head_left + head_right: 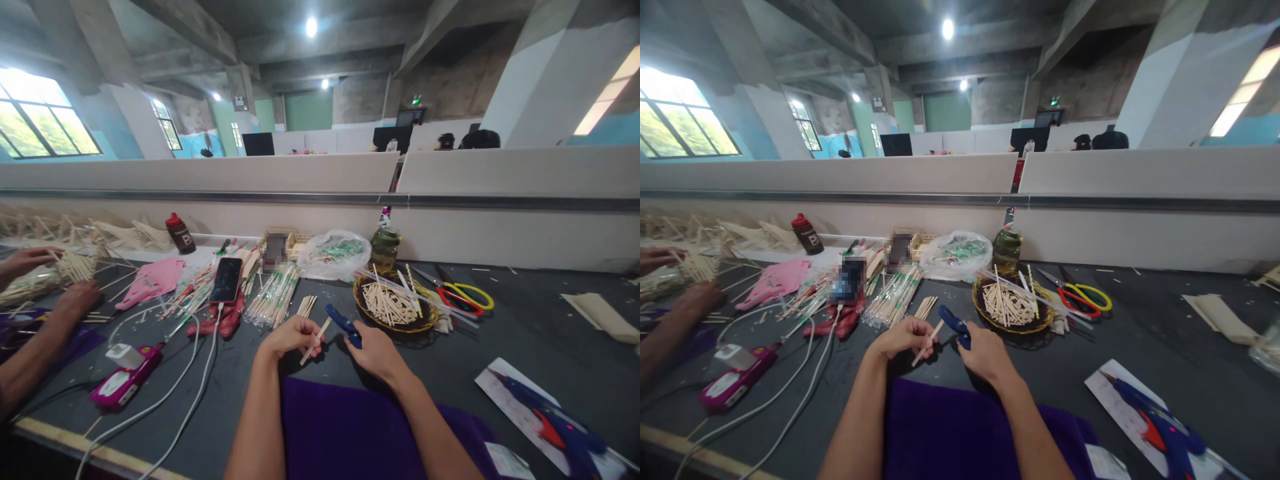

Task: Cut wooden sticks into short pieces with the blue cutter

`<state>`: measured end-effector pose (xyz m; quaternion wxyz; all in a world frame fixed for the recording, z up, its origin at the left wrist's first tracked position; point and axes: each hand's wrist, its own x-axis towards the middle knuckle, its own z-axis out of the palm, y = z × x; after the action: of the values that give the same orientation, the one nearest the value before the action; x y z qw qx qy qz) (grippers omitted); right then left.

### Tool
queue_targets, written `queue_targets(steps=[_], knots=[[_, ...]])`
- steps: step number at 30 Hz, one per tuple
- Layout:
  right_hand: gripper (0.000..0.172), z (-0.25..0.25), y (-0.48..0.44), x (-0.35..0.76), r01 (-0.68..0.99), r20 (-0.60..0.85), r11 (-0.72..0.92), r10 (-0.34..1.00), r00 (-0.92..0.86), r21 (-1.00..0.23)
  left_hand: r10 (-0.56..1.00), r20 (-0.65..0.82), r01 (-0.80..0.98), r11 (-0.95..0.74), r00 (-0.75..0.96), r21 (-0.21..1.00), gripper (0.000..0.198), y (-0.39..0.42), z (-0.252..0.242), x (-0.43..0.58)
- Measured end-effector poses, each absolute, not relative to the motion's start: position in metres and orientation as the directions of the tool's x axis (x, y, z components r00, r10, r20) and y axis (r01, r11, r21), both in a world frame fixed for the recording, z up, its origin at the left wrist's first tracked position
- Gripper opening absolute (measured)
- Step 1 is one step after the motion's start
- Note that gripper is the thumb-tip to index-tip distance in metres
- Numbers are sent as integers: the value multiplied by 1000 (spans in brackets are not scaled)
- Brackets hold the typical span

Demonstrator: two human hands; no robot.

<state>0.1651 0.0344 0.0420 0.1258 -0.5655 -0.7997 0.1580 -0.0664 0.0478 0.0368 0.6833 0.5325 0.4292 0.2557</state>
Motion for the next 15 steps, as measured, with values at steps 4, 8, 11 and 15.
queue_targets(steps=[4, 8, 11, 15], knots=[[28, 50, 25, 170, 859, 14, 263, 958, -286, -440, 942, -216, 81, 202, 256, 976, 31, 52, 40, -64], [36, 50, 9, 165, 855, 1, 344, 928, -373, -388, 994, -49, 291, 75, -95, 954, 21, 62, 36, -64], [46, 46, -2, 153, 872, 41, 403, 912, -408, -279, 975, 52, 652, 105, -217, 751, 18, 64, 33, -63], [64, 44, -5, 145, 850, 77, 445, 894, -442, -281, 954, 91, 851, 210, -286, 482, 19, 61, 36, -58]])
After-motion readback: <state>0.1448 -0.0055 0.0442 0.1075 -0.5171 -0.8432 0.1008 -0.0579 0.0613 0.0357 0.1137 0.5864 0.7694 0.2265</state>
